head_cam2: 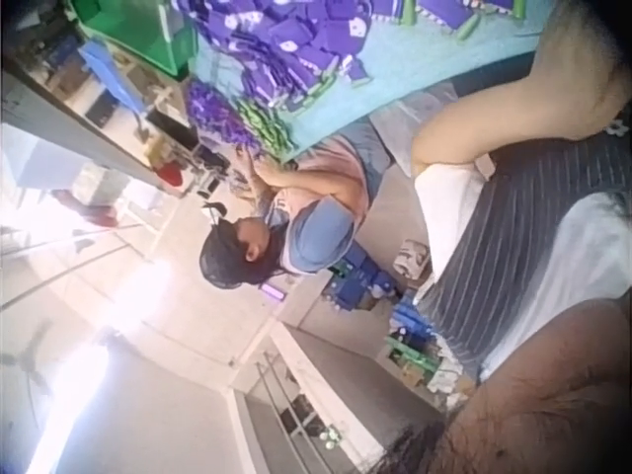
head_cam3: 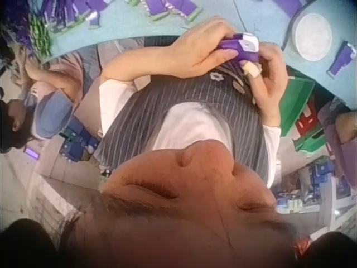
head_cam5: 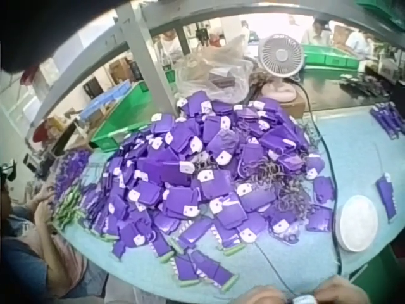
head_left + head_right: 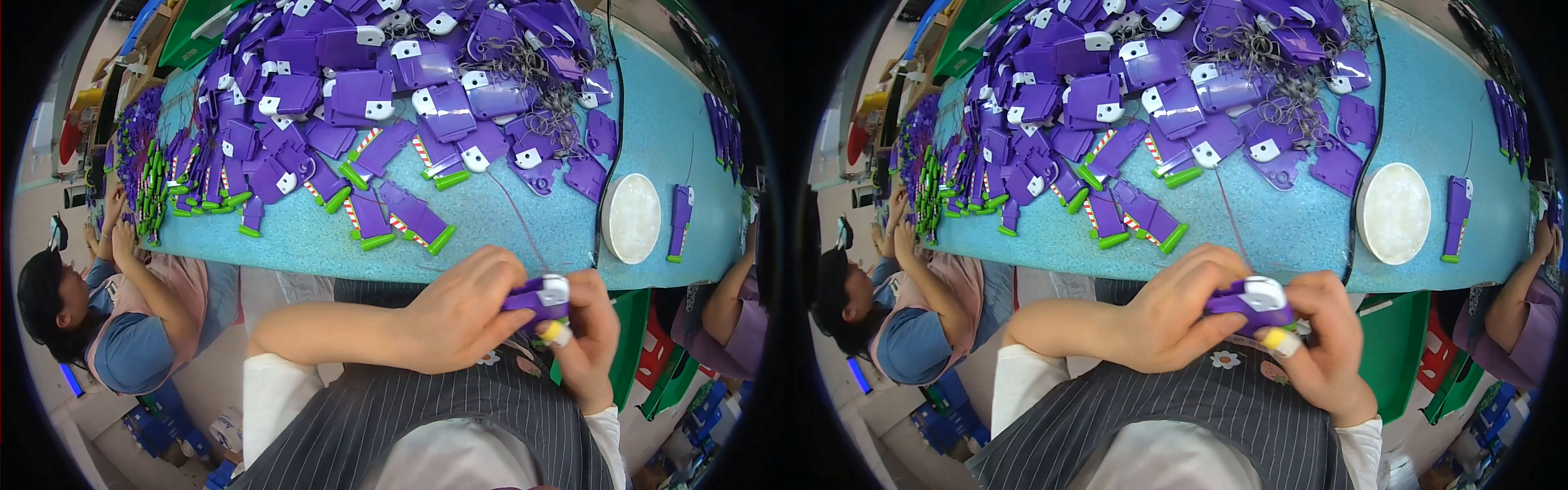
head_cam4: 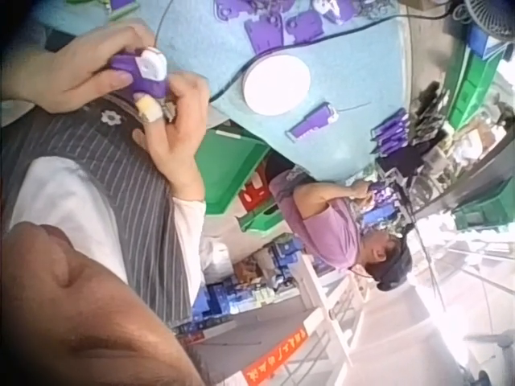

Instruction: The person assembles purple and green plastic toy components using a glue applicator bottle.

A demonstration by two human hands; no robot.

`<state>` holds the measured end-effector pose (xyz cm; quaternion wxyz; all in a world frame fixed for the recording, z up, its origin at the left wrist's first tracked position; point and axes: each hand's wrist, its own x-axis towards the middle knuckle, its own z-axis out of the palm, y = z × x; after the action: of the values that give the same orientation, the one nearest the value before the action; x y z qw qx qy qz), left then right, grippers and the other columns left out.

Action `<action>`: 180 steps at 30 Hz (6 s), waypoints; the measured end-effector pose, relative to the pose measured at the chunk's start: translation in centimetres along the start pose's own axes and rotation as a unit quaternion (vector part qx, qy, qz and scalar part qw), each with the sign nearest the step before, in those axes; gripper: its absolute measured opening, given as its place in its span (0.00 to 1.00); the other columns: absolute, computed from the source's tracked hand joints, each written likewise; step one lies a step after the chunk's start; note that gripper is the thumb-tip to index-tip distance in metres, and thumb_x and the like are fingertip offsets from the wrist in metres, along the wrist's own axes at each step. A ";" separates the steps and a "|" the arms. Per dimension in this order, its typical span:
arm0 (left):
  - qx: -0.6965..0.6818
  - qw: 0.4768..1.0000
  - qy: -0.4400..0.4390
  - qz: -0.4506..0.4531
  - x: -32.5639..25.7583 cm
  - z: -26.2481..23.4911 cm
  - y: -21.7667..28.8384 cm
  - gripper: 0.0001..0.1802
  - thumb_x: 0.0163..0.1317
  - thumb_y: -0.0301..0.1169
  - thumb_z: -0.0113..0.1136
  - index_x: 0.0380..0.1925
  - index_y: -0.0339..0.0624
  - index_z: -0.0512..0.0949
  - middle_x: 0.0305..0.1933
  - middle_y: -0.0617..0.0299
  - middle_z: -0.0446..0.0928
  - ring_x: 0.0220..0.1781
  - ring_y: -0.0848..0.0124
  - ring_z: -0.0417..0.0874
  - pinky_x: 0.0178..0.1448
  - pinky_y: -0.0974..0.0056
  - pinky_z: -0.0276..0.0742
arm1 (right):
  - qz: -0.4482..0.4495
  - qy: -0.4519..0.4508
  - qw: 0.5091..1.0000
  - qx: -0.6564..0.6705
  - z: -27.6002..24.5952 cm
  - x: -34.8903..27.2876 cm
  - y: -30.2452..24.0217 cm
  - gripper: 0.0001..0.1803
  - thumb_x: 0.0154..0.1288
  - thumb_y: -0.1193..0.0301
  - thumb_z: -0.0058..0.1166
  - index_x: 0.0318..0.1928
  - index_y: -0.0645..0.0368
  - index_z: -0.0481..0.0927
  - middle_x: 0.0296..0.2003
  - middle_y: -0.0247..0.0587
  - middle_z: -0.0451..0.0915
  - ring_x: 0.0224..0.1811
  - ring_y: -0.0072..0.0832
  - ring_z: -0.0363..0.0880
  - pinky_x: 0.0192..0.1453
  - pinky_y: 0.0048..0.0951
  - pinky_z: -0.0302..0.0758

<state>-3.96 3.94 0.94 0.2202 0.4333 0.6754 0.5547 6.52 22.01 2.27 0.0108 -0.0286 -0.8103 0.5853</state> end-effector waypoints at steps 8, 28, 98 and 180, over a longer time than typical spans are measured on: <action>-0.073 0.995 0.009 -0.074 1.4 -0.8 1.0 0.11 0.61 0.30 0.53 0.34 0.34 0.65 0.25 0.50 0.70 0.25 0.53 0.72 0.30 0.56 0.66 | 0.107 -0.023 0.985 0.132 -1.6 -0.1 -0.5 0.10 0.56 0.75 0.58 0.38 0.66 0.76 0.31 0.40 0.79 0.31 0.23 0.77 0.36 0.24 0.72; 0.569 0.819 0.028 -0.072 7.8 -7.8 -3.6 0.20 0.53 0.31 0.62 0.43 0.30 0.71 0.41 0.44 0.75 0.38 0.53 0.79 0.38 0.57 0.76 | -0.067 0.455 0.879 -0.125 -18.3 0.7 5.6 0.19 0.65 0.77 0.49 0.56 0.70 0.68 0.47 0.44 0.76 0.49 0.25 0.74 0.54 0.23 0.70; -0.432 0.845 0.170 -0.266 -5.0 1.1 -2.3 0.11 0.68 0.28 0.47 0.47 0.34 0.69 0.42 0.57 0.79 0.42 0.74 0.81 0.44 0.70 0.76 | -0.078 0.088 0.993 -0.004 3.5 6.8 -2.4 0.15 0.55 0.81 0.53 0.45 0.68 0.79 0.29 0.42 0.78 0.25 0.22 0.73 0.27 0.21 0.69; -0.348 0.903 0.218 -0.126 -3.1 2.5 -1.7 0.17 0.65 0.23 0.49 0.53 0.30 0.64 0.42 0.58 0.76 0.42 0.79 0.75 0.45 0.72 0.72 | -0.087 0.059 0.994 -0.028 4.2 4.0 0.4 0.15 0.50 0.82 0.53 0.42 0.69 0.77 0.37 0.49 0.79 0.34 0.34 0.80 0.37 0.28 0.76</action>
<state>-1.00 2.76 -1.89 0.2722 0.1094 0.5197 0.8024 2.34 18.42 0.50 0.1083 0.0073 -0.8234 0.5569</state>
